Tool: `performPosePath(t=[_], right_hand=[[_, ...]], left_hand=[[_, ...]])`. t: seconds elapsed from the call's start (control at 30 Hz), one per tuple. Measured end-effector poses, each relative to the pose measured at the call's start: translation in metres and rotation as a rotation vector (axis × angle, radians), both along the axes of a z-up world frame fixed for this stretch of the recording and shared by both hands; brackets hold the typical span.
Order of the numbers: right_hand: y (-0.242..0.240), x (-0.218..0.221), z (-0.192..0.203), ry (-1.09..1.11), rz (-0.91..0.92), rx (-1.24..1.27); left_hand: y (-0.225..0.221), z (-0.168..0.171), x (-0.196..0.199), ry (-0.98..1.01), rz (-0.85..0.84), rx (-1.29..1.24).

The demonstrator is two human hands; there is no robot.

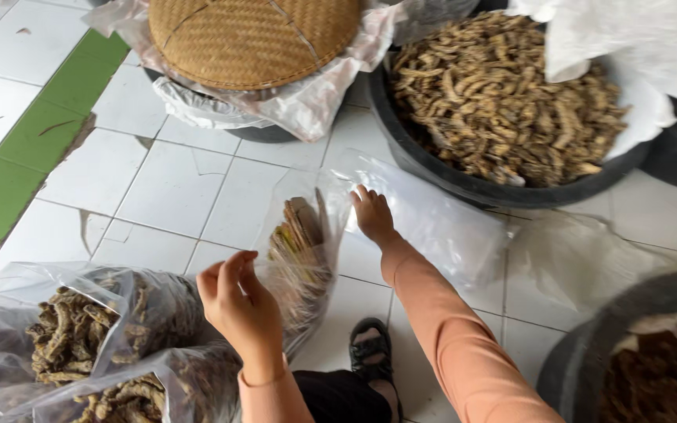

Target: The person scoops dried fish from a large black basin and places it into clear plastic bags. They repeatedly fill the bags by hand, arranging the contents and setting filled bags aside on the tiled floor.

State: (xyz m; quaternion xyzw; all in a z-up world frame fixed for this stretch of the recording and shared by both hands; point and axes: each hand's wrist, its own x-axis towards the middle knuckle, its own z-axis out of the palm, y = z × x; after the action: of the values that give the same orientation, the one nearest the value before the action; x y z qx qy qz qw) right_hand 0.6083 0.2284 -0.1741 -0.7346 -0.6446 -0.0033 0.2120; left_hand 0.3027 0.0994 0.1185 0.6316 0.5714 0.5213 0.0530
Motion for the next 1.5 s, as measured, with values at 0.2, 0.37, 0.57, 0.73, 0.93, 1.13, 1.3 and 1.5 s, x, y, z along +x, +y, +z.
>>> performPosePath(t=[0.2, 0.37, 0.57, 0.73, 0.93, 1.13, 1.3, 1.5], right_hand=[[0.097, -0.019, -0.042, -0.207, 0.052, -0.06], [0.133, -0.019, -0.054, -0.65, 0.056, -0.175], [0.118, 0.0, -0.011, -0.674, 0.099, -0.201], [0.023, 0.018, 0.071, -0.486, 0.093, -0.075], [-0.128, 0.057, 0.163, -0.12, -0.143, 0.243], [-0.18, 0.153, 0.213, 0.381, -0.435, 0.706], [-0.286, 0.249, 0.199, 0.802, -0.687, 1.208], [-0.358, 0.265, 0.159, 0.888, -0.676, 1.304]], left_hand=[[0.014, 0.001, -0.005, -0.094, 0.087, -0.038], [0.027, -0.002, 0.001, -0.127, 0.045, -0.125], [0.036, 0.0, 0.001, 0.005, 0.033, -0.156], [0.037, -0.009, -0.004, 0.097, 0.085, -0.2], [0.049, -0.032, 0.042, -0.305, -0.168, -0.231], [0.07, -0.047, 0.129, -0.559, -0.584, -0.21], [0.06, -0.053, 0.177, -0.436, -0.897, -0.169], [0.027, -0.067, 0.232, 0.004, -0.854, -0.281]])
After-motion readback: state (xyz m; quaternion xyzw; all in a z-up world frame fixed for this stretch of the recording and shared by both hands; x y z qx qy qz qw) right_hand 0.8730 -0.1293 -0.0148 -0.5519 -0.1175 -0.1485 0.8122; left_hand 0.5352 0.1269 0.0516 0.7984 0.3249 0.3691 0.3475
